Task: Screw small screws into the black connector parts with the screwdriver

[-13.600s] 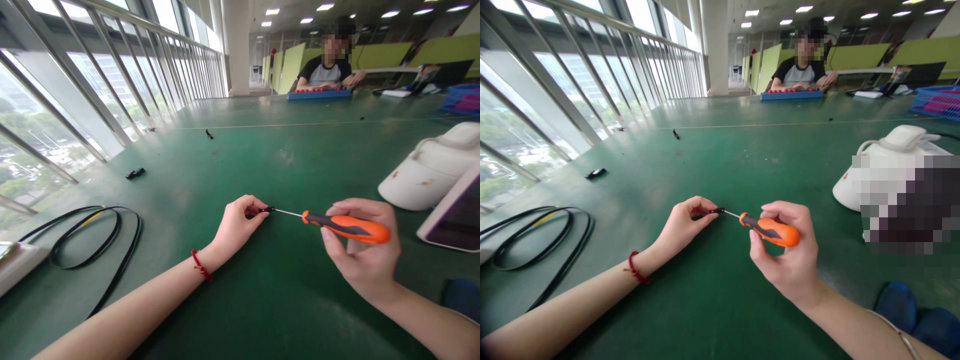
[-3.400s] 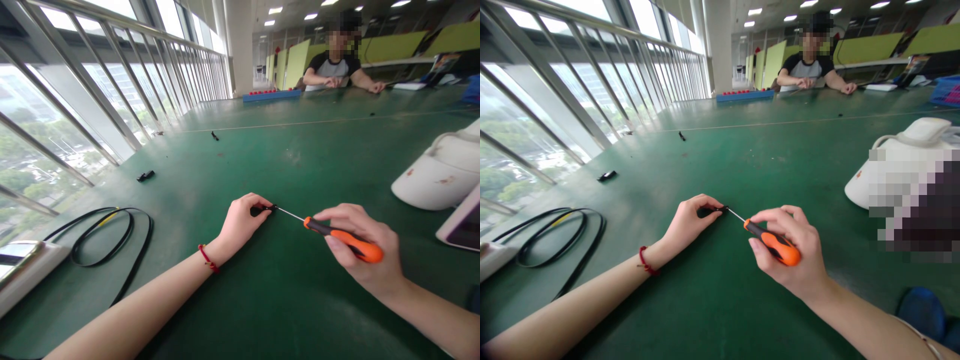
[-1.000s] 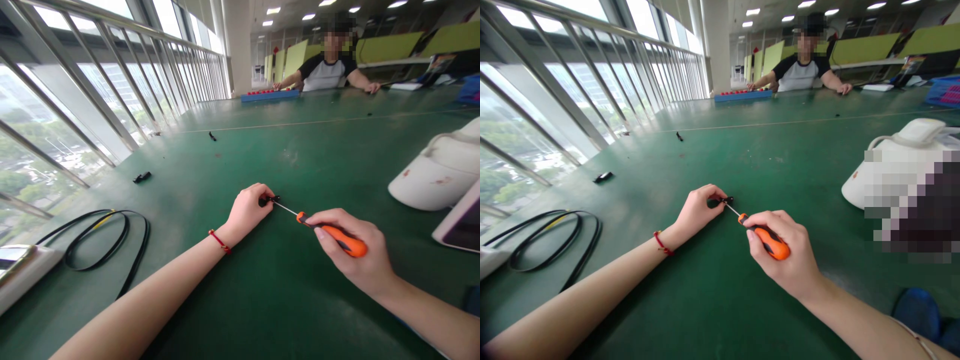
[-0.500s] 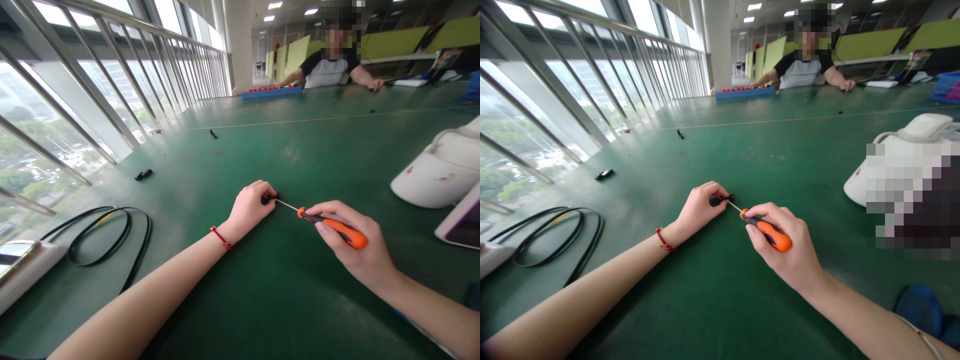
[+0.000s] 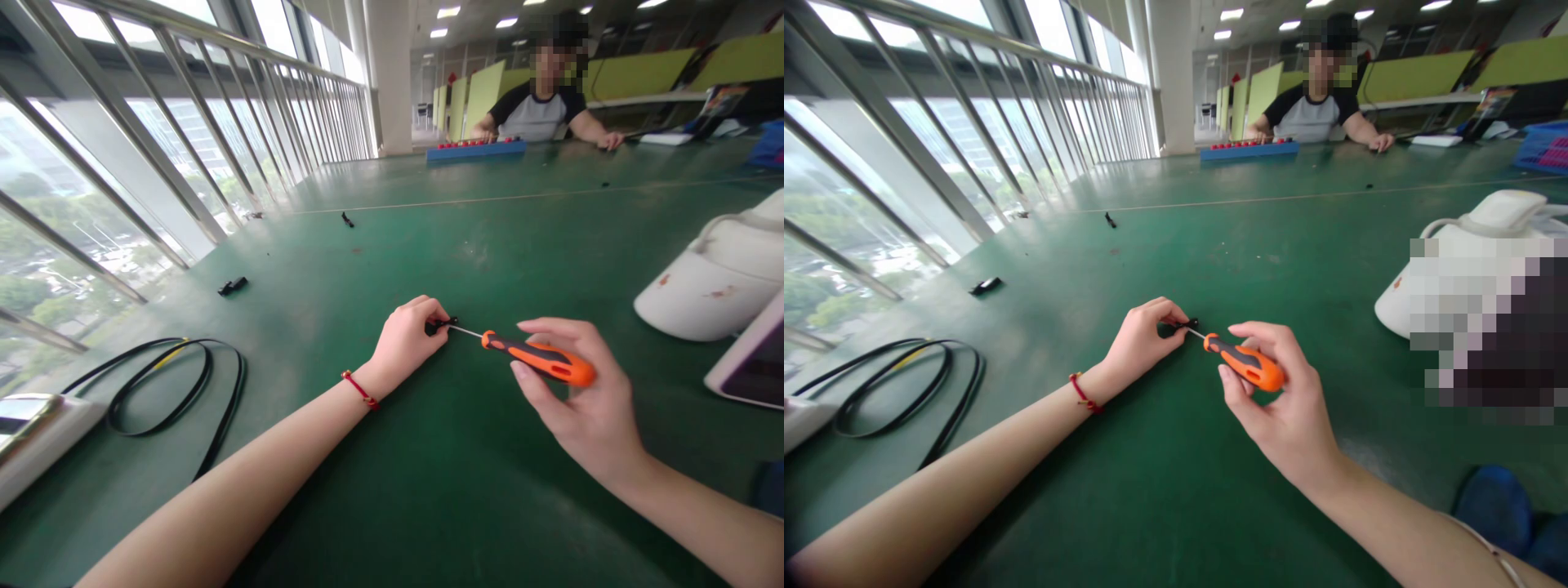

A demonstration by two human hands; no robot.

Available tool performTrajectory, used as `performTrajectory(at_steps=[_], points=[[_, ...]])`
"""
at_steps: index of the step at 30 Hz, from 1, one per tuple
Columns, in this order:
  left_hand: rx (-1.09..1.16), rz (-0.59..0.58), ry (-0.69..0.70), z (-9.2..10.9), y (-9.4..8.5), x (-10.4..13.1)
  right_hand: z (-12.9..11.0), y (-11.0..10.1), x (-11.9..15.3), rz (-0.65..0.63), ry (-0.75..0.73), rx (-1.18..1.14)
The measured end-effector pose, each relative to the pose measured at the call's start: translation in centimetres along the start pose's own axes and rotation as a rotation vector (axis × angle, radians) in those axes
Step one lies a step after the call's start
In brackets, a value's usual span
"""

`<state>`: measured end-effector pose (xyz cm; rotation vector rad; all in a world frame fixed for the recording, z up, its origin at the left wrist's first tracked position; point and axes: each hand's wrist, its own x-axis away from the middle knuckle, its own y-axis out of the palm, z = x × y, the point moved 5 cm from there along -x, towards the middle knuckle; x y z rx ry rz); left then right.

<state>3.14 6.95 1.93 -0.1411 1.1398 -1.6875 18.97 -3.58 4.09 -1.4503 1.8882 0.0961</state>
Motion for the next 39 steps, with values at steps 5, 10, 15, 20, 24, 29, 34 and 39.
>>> performTrajectory(at_steps=[5, 10, 15, 20, 24, 29, 34, 39], points=[[0.005, -0.002, 0.005, 0.0, 0.0, 0.0, 0.2, 0.6, -0.1, -0.109, 0.040, 0.019], [0.014, -0.007, 0.003, 0.0, 0.0, 0.0, -0.3, 0.1, -0.1, 0.020, -0.029, -0.021], [0.016, -0.005, 0.003, 0.0, 0.0, 0.0, 0.1, 0.7, 0.0, -0.110, 0.026, 0.031], [0.021, -0.006, 0.000, 0.0, -0.1, 0.0, -0.2, 0.1, -0.1, 0.038, -0.036, -0.020], [0.017, -0.002, 0.006, 0.0, -0.1, 0.0, 0.3, 1.0, 0.1, -0.155, 0.076, 0.005], [0.021, -0.002, 0.007, -0.1, 0.0, 0.0, 0.1, 0.7, 0.0, -0.050, 0.003, -0.015], [0.020, -0.005, -0.001, 0.0, 0.0, 0.0, 0.4, 1.3, 0.1, -0.191, 0.079, 0.027], [0.024, -0.005, -0.002, 0.0, 0.0, 0.0, 0.0, 0.3, -0.1, -0.024, 0.008, 0.026]])
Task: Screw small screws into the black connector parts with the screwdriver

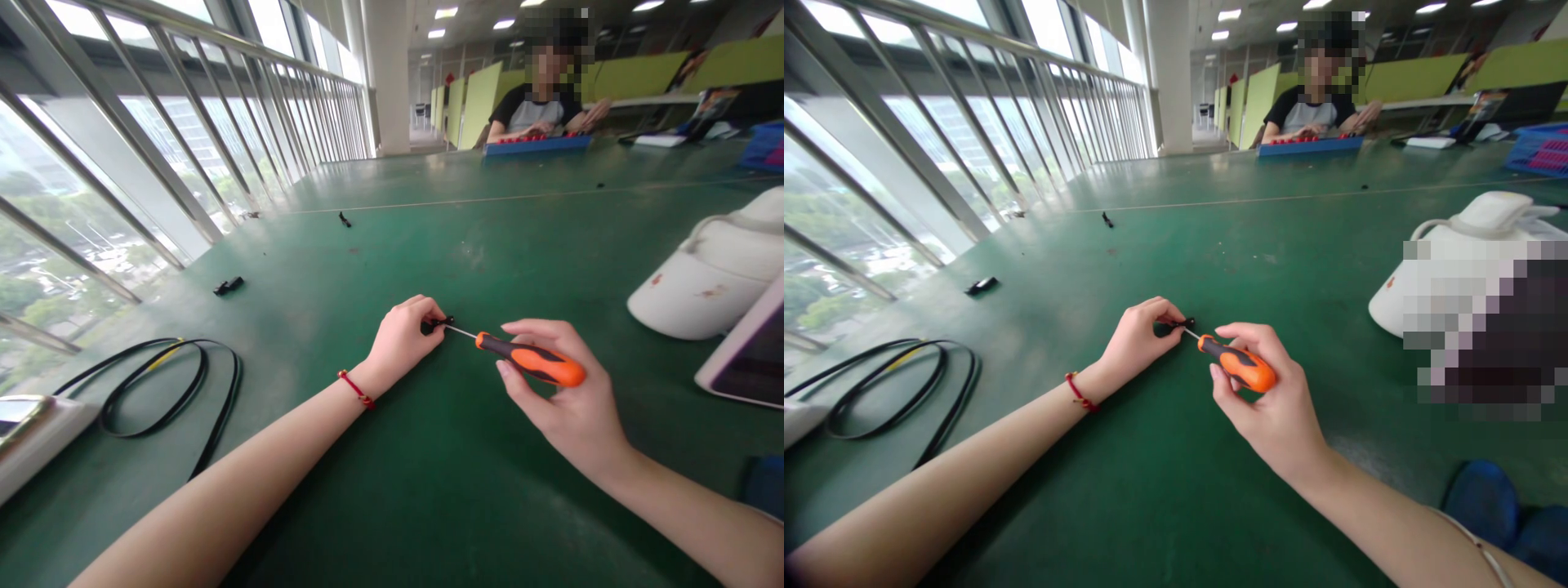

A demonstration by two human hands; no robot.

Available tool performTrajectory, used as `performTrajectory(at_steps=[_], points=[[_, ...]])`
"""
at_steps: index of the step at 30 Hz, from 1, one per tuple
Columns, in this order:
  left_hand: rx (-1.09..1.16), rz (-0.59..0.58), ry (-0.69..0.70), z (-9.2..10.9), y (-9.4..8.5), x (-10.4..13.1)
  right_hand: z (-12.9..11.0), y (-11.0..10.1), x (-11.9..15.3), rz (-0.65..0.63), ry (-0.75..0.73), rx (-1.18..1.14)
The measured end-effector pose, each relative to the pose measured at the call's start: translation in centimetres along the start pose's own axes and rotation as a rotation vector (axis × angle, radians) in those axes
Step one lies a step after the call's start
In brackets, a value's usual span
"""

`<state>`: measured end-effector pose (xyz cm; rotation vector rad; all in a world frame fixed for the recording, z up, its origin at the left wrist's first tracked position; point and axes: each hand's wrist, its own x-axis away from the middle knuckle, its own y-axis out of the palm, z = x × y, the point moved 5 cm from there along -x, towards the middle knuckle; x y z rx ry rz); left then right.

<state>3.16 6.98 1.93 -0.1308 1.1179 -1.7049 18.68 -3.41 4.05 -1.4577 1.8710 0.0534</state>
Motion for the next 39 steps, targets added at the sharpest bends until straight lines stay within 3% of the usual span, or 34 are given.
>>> performTrajectory(at_steps=[6, 10, 14, 18, 20, 26, 39], points=[[-0.014, 0.016, 0.008, -0.2, 0.0, 0.0, 0.4, 0.6, 0.0, -0.110, 0.045, 0.033], [-0.011, 0.014, 0.005, -0.2, 0.0, 0.0, 0.3, 0.2, -0.1, -0.019, 0.030, -0.023], [-0.007, 0.013, -0.011, -0.2, 0.0, 0.0, 0.2, 0.5, 0.1, -0.121, 0.038, -0.002], [-0.024, 0.024, -0.075, -0.5, -0.3, -0.2, 0.1, -0.4, -0.1, -0.006, 0.007, 0.008], [-0.033, 0.030, -0.124, -0.8, -0.5, -0.2, 0.6, -0.5, -0.3, 0.016, 0.073, -0.023], [0.017, 0.028, -0.158, -1.1, -0.5, -0.3, 2.6, 0.5, -0.7, -0.089, 0.308, -0.078], [-0.058, 0.041, -0.121, -1.0, -0.5, -0.1, 2.7, 0.9, -0.6, -0.145, 0.346, -0.107]])
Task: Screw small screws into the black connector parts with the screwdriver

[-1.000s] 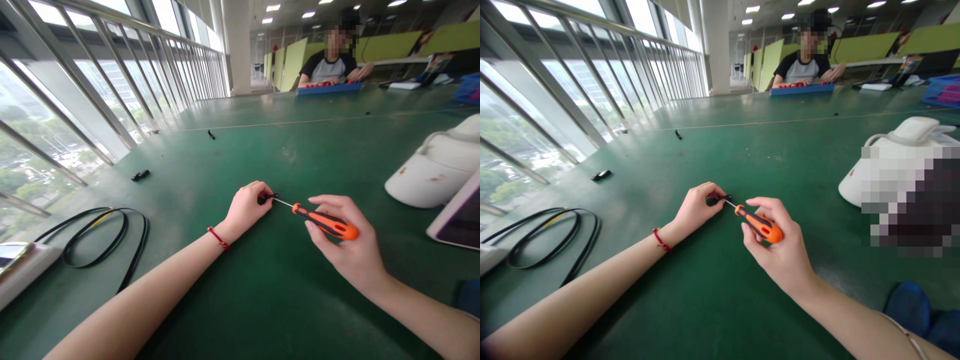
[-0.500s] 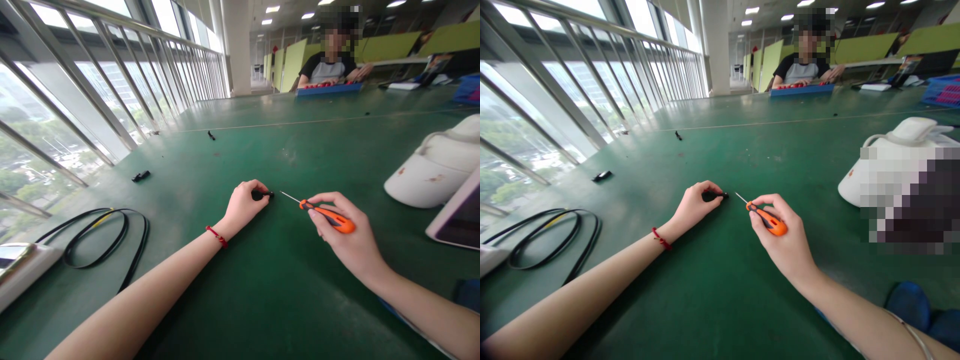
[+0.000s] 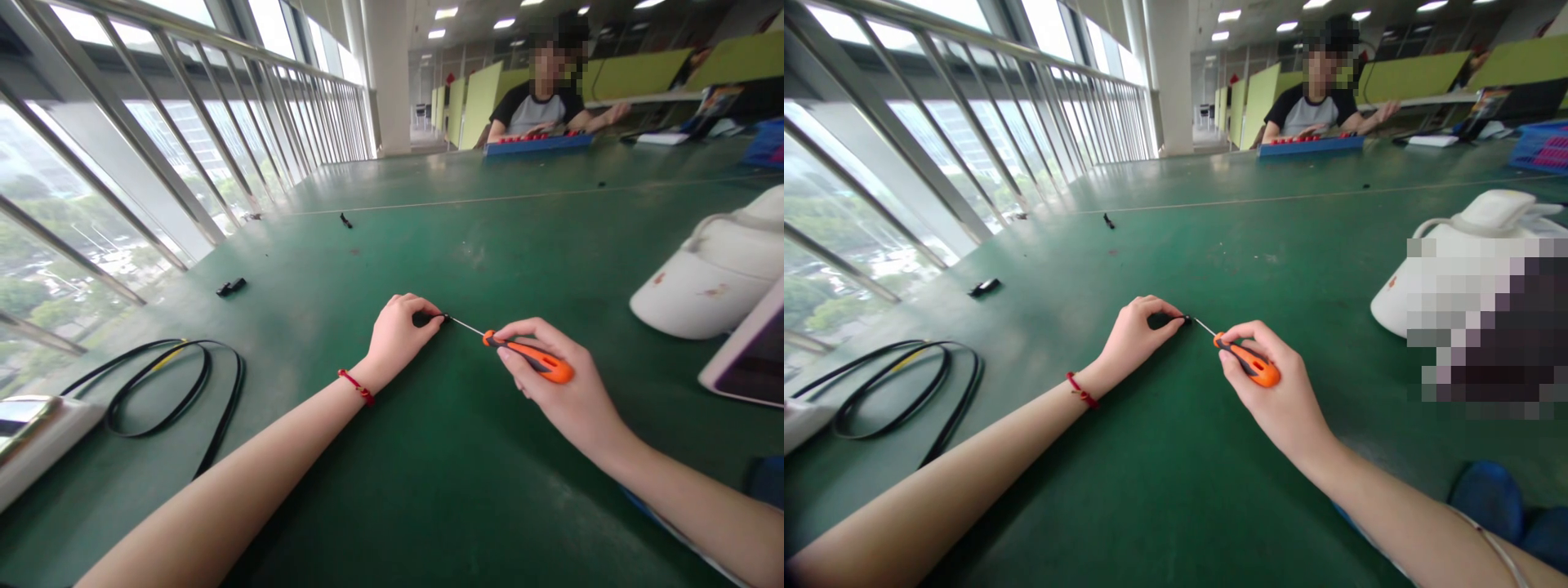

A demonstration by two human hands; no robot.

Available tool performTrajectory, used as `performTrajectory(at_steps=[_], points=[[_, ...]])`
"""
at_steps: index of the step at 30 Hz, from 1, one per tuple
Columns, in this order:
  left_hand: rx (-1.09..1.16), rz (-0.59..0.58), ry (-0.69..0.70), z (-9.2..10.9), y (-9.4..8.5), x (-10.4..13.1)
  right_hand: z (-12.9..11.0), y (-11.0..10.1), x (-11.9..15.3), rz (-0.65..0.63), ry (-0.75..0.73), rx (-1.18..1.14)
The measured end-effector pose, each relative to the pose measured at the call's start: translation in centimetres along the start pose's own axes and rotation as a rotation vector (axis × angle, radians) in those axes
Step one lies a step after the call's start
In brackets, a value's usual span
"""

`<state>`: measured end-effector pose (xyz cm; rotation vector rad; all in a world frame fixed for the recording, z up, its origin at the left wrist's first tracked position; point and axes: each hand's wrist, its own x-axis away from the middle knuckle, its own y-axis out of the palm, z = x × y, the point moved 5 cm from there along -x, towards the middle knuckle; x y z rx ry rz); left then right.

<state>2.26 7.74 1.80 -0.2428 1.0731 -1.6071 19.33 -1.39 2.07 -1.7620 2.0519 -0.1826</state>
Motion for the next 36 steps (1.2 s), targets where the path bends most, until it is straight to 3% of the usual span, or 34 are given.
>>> performTrajectory(at_steps=[25, 30, 33, 36], points=[[0.027, 0.021, -0.018, -0.2, -0.1, -0.4, -0.3, 0.1, 0.1, -0.025, -0.047, -0.011], [0.031, 0.073, -0.019, -0.1, -0.5, -0.4, -0.2, -0.1, 0.0, -0.008, -0.062, 0.007], [0.037, 0.137, 0.061, 0.7, -0.9, -0.2, 0.0, -0.2, -0.3, -0.012, -0.084, 0.070], [0.072, 0.123, 0.225, 2.5, -0.8, 0.6, 0.1, -0.2, -0.6, -0.026, -0.113, 0.142]])
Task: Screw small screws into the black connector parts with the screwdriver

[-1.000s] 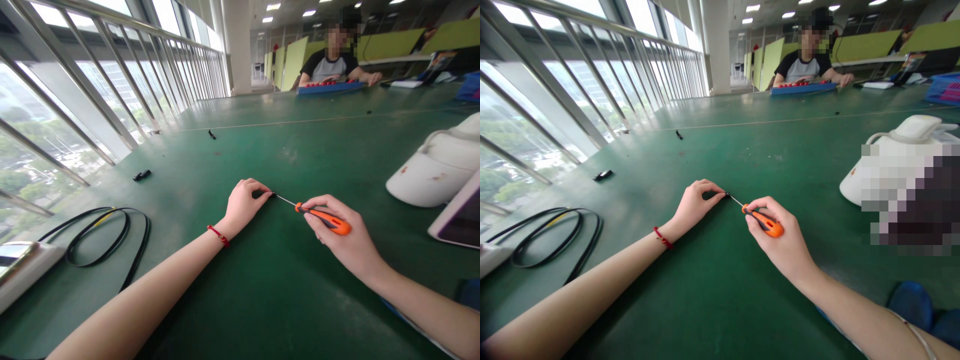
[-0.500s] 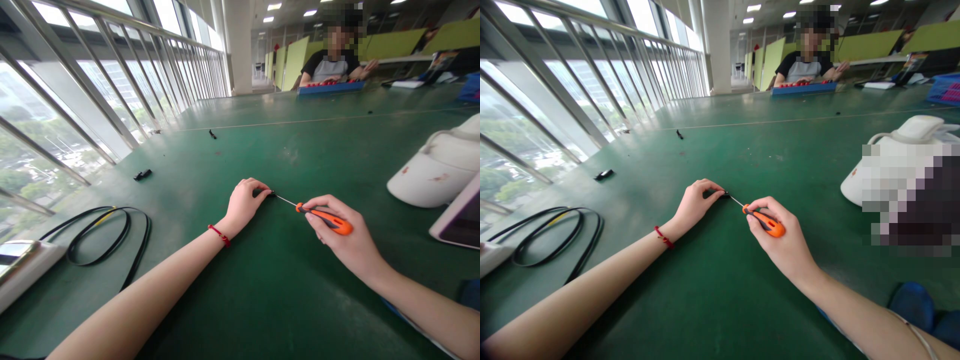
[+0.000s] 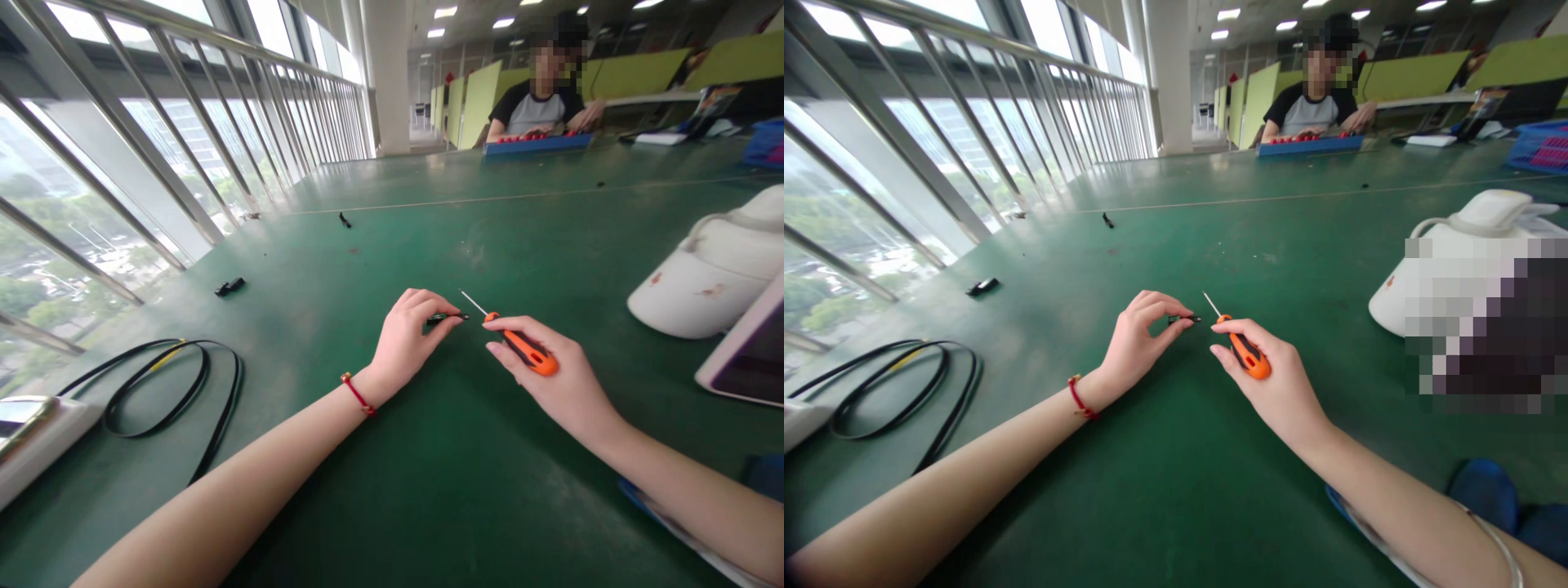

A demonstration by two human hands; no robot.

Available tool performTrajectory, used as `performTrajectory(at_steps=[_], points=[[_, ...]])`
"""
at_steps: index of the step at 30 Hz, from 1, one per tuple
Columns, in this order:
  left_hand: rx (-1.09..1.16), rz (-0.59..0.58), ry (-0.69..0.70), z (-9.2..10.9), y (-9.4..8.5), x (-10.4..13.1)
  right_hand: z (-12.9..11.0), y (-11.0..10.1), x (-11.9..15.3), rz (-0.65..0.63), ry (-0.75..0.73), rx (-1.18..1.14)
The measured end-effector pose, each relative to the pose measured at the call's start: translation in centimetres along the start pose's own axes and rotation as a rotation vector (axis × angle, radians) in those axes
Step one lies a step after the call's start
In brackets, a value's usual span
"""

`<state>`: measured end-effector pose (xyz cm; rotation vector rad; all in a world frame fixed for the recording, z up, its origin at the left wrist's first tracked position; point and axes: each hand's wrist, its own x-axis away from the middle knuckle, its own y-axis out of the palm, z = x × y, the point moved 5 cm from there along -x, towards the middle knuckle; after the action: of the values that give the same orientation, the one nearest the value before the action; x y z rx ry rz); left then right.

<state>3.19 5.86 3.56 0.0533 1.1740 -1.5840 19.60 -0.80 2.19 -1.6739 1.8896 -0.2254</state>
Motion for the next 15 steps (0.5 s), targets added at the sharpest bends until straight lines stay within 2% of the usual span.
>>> performTrajectory(at_steps=[3, 6, 15], points=[[0.059, -0.053, 0.097, 1.8, 0.6, 0.7, 0.1, 0.0, -0.2, -0.002, -0.056, 0.028], [0.088, -0.085, 0.132, 2.8, 1.0, 1.2, 0.2, 0.0, -0.3, 0.010, -0.082, 0.038], [0.096, -0.094, 0.143, 2.8, 0.9, 1.2, 0.4, 0.0, -0.4, -0.007, -0.069, 0.032]])
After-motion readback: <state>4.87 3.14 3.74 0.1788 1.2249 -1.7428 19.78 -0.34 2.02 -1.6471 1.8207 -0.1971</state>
